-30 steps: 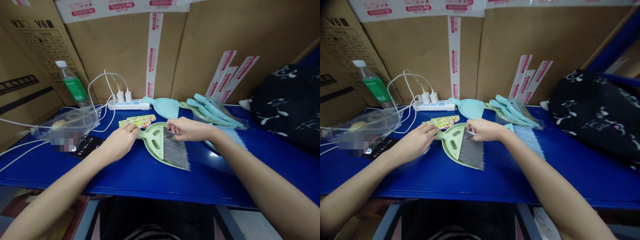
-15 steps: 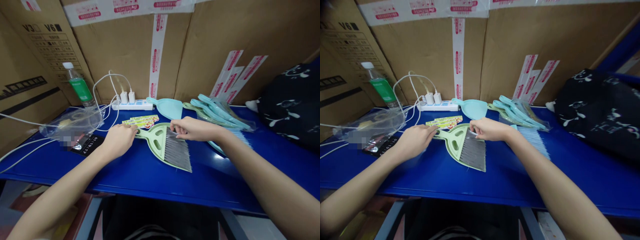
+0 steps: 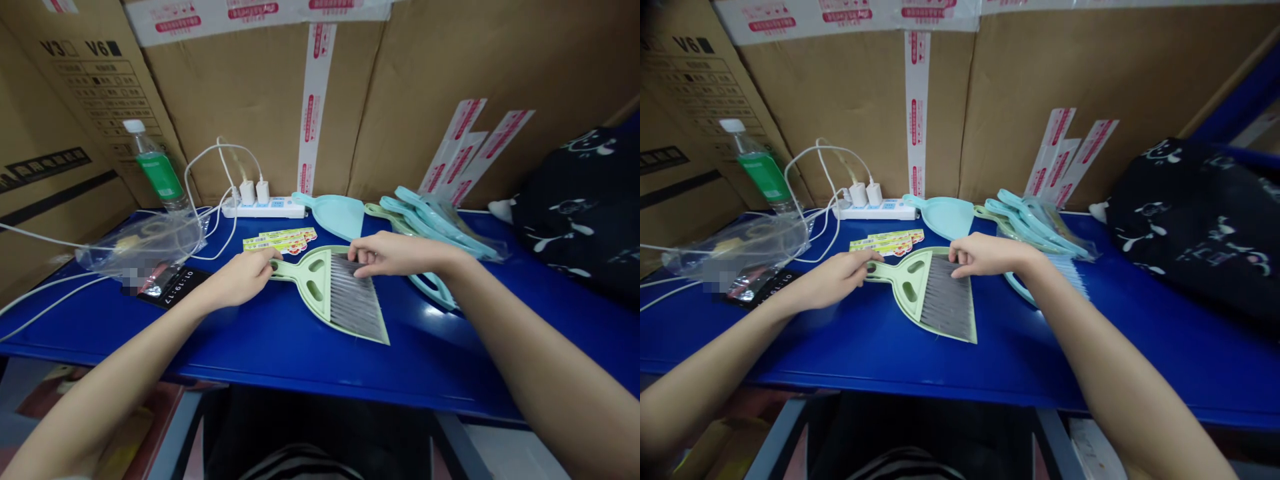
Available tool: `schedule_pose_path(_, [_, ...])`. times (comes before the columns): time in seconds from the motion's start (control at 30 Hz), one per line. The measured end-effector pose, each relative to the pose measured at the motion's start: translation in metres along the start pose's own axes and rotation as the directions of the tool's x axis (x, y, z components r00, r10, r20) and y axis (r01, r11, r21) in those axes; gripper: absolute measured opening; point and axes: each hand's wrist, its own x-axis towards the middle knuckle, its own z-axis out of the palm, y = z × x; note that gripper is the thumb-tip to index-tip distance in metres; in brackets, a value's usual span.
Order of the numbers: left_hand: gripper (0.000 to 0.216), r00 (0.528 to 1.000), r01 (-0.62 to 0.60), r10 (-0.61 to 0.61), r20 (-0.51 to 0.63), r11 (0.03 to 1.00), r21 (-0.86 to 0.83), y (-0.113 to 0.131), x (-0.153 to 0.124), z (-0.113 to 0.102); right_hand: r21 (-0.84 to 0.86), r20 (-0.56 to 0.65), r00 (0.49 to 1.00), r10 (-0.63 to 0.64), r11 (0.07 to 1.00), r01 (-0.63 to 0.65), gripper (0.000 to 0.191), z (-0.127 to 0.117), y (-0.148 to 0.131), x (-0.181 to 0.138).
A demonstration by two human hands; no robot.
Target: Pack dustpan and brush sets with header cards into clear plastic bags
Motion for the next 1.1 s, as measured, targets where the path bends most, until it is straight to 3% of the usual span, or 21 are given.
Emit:
schedule_pose_path(0.1, [0.037,0.998,-0.004,0.019,0.054,0.964,-0.264,-0.003,0.002,0.003,-0.08,-0.024,1.0,0.01,0.997,-0.012,0.023,0.003,-0.002,0.003])
schedule_pose_path(0.2, [0.038,0.994,0.013,0.043,0.098,0.857,-0.515,-0.004,0.004,0.009,-0.125,-0.035,0.999,-0.02,0.992,0.015,0.019,0.005,-0.008,0.005])
schedule_pose_path(0.33, [0.032,0.99,0.031,0.07,0.122,0.74,-0.672,-0.004,0.007,0.016,-0.144,-0.032,0.998,-0.054,0.988,0.048,0.021,0.005,-0.014,0.004])
schedule_pose_path(0.53, [0.028,0.981,0.042,0.105,0.163,0.706,-0.707,-0.004,0.01,0.017,-0.213,-0.053,0.991,-0.121,0.971,0.107,0.019,0.003,-0.01,0.003])
schedule_pose_path(0.83, [0.03,0.977,0.08,0.084,0.194,0.7,-0.71,-0.004,0.01,0.017,-0.306,-0.063,0.992,-0.112,0.948,0.087,0.026,0.002,-0.013,0.0])
schedule_pose_path(0.97, [0.028,0.978,0.086,0.077,0.193,0.693,-0.716,-0.004,0.01,0.017,-0.248,-0.082,0.985,-0.151,0.96,0.126,0.029,0.002,-0.007,0.001])
schedule_pose_path(1.1, [0.026,0.98,0.082,0.075,0.186,0.698,-0.712,-0.003,0.01,0.017,-0.132,-0.079,0.993,-0.088,0.988,0.078,0.019,0.002,-0.004,0.002])
